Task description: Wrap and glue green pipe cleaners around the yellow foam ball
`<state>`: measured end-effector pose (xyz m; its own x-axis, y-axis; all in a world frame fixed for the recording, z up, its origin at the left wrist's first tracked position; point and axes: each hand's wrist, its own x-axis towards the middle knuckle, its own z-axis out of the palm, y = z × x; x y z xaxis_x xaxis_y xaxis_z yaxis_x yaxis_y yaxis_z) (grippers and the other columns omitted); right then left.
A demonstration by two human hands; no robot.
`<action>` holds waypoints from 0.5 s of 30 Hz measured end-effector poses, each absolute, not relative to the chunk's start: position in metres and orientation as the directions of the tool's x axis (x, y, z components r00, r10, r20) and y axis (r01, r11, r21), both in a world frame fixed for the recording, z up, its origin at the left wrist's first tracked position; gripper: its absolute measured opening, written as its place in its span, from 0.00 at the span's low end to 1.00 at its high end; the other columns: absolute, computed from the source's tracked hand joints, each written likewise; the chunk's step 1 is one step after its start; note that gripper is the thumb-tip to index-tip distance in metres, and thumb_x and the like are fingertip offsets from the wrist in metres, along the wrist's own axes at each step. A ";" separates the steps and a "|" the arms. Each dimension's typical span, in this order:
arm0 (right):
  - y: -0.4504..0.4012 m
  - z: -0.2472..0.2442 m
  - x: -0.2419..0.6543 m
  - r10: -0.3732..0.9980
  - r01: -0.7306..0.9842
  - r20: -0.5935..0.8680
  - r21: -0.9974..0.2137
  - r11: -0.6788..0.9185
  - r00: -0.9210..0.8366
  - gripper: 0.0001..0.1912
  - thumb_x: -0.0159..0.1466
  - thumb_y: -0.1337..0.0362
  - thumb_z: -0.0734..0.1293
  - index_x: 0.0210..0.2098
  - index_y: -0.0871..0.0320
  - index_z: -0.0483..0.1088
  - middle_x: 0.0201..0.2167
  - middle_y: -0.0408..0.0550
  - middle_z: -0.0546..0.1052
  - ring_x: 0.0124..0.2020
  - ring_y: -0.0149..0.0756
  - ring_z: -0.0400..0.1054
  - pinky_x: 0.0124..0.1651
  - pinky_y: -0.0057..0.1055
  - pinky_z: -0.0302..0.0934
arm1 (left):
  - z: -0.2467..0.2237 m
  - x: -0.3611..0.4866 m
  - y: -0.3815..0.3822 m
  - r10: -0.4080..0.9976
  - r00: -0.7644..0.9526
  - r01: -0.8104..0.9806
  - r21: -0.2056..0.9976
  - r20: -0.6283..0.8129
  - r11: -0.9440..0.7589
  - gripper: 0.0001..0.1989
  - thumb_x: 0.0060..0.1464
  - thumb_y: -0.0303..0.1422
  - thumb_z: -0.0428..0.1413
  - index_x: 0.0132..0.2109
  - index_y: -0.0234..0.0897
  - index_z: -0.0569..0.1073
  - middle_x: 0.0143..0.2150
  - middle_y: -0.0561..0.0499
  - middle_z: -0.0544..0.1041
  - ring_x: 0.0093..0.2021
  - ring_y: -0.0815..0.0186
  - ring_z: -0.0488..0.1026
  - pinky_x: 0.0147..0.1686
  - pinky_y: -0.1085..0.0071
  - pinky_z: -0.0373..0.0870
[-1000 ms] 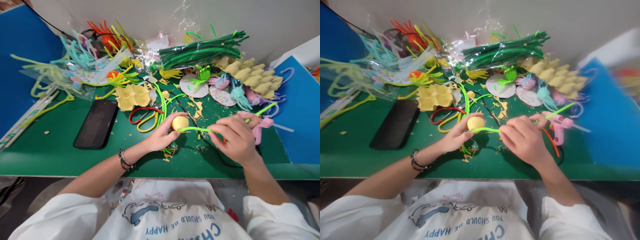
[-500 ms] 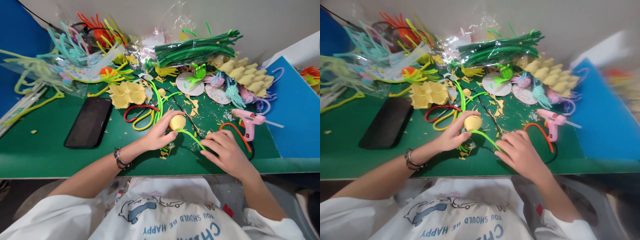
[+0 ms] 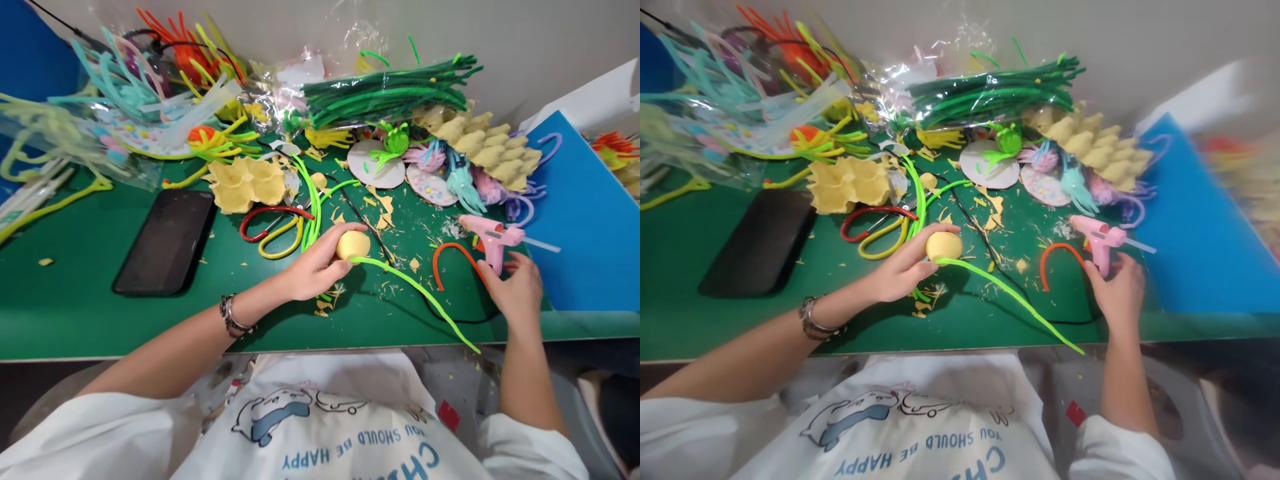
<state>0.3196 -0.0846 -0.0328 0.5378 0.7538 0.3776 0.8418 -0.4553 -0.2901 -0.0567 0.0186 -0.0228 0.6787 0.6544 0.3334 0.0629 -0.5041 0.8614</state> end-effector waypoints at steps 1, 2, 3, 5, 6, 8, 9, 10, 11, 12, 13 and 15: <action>-0.079 -0.034 0.323 0.768 0.827 0.321 -0.316 -0.464 0.554 0.24 0.51 0.49 0.69 0.40 0.59 0.70 0.32 0.55 0.73 0.37 0.50 0.67 0.41 0.46 0.61 | -0.023 -0.056 0.018 0.661 0.675 0.058 0.869 0.328 -0.491 0.24 0.57 0.34 0.47 0.60 0.36 0.59 0.56 0.41 0.68 0.52 0.57 0.68 0.53 0.59 0.68; -0.073 -0.032 0.325 0.780 0.809 0.259 -0.344 -0.476 0.569 0.21 0.51 0.51 0.69 0.38 0.58 0.70 0.31 0.54 0.73 0.34 0.49 0.67 0.38 0.44 0.61 | -0.023 -0.056 0.018 0.669 0.669 0.054 0.877 0.322 -0.477 0.25 0.56 0.35 0.47 0.61 0.36 0.59 0.57 0.40 0.68 0.52 0.57 0.68 0.53 0.59 0.68; -0.068 -0.027 0.328 0.791 0.792 0.198 -0.368 -0.487 0.579 0.18 0.51 0.52 0.69 0.35 0.57 0.70 0.29 0.53 0.73 0.31 0.47 0.67 0.35 0.43 0.60 | -0.023 -0.056 0.018 0.681 0.661 0.052 0.886 0.316 -0.462 0.26 0.56 0.35 0.47 0.62 0.35 0.58 0.56 0.41 0.68 0.52 0.57 0.68 0.53 0.58 0.68; -0.061 -0.011 0.333 0.805 0.768 0.109 -0.398 -0.502 0.583 0.13 0.51 0.54 0.69 0.31 0.55 0.69 0.25 0.50 0.72 0.26 0.43 0.65 0.32 0.40 0.57 | -0.022 -0.056 0.018 0.706 0.642 0.058 0.900 0.298 -0.433 0.29 0.55 0.35 0.47 0.63 0.35 0.56 0.54 0.42 0.69 0.48 0.58 0.69 0.50 0.59 0.68; -0.059 0.000 0.335 0.810 0.764 0.091 -0.407 -0.501 0.580 0.12 0.51 0.54 0.70 0.30 0.54 0.68 0.24 0.49 0.72 0.25 0.41 0.64 0.31 0.39 0.57 | -0.022 -0.057 0.018 0.715 0.636 0.064 0.904 0.290 -0.423 0.29 0.54 0.35 0.47 0.64 0.35 0.56 0.53 0.43 0.69 0.47 0.58 0.69 0.50 0.59 0.69; -0.055 0.020 0.333 0.794 0.752 0.108 -0.419 -0.509 0.598 0.13 0.51 0.54 0.70 0.30 0.54 0.68 0.24 0.49 0.72 0.25 0.38 0.64 0.31 0.38 0.56 | -0.021 -0.057 0.018 0.727 0.625 0.070 0.907 0.285 -0.416 0.30 0.54 0.34 0.47 0.64 0.36 0.55 0.52 0.43 0.69 0.47 0.58 0.68 0.50 0.59 0.68; -0.053 0.029 0.329 0.777 0.739 0.129 -0.434 -0.515 0.617 0.13 0.51 0.54 0.70 0.31 0.55 0.68 0.24 0.49 0.72 0.25 0.38 0.64 0.32 0.39 0.56 | -0.021 -0.057 0.018 0.730 0.622 0.071 0.907 0.284 -0.414 0.29 0.54 0.34 0.47 0.63 0.36 0.55 0.52 0.43 0.69 0.47 0.58 0.68 0.50 0.59 0.68; -0.050 0.036 0.322 0.756 0.725 0.157 -0.459 -0.514 0.636 0.14 0.51 0.54 0.70 0.33 0.55 0.68 0.24 0.49 0.72 0.25 0.38 0.64 0.33 0.40 0.57 | -0.020 -0.057 0.018 0.732 0.620 0.073 0.908 0.283 -0.413 0.29 0.54 0.34 0.47 0.63 0.36 0.56 0.53 0.43 0.68 0.48 0.58 0.68 0.51 0.59 0.67; -0.048 0.042 0.312 0.742 0.710 0.176 -0.494 -0.502 0.647 0.15 0.51 0.54 0.70 0.34 0.56 0.69 0.25 0.49 0.72 0.25 0.39 0.65 0.33 0.40 0.58 | -0.020 -0.056 0.018 0.733 0.619 0.073 0.908 0.283 -0.412 0.29 0.55 0.34 0.47 0.63 0.36 0.56 0.53 0.43 0.68 0.48 0.58 0.67 0.52 0.59 0.66; -0.044 0.046 0.301 0.735 0.698 0.197 -0.538 -0.473 0.649 0.16 0.50 0.54 0.71 0.34 0.56 0.69 0.26 0.49 0.73 0.26 0.39 0.67 0.34 0.40 0.59 | -0.020 -0.056 0.018 0.732 0.621 0.071 0.909 0.282 -0.410 0.28 0.55 0.34 0.47 0.63 0.36 0.56 0.54 0.43 0.67 0.48 0.58 0.67 0.51 0.60 0.66; -0.040 0.048 0.288 0.736 0.692 0.219 -0.581 -0.429 0.641 0.18 0.48 0.53 0.72 0.33 0.57 0.69 0.26 0.50 0.73 0.26 0.39 0.67 0.33 0.40 0.60 | -0.020 -0.056 0.018 0.730 0.623 0.066 0.912 0.279 -0.405 0.29 0.55 0.34 0.47 0.63 0.36 0.56 0.53 0.44 0.67 0.47 0.59 0.67 0.50 0.60 0.67; -0.031 0.050 0.259 0.763 0.698 0.253 -0.634 -0.333 0.594 0.19 0.43 0.52 0.75 0.27 0.57 0.68 0.26 0.51 0.74 0.26 0.39 0.67 0.30 0.37 0.60 | -0.021 -0.055 0.018 0.731 0.626 0.052 0.921 0.272 -0.387 0.29 0.54 0.34 0.47 0.63 0.37 0.55 0.52 0.44 0.67 0.44 0.60 0.67 0.46 0.62 0.68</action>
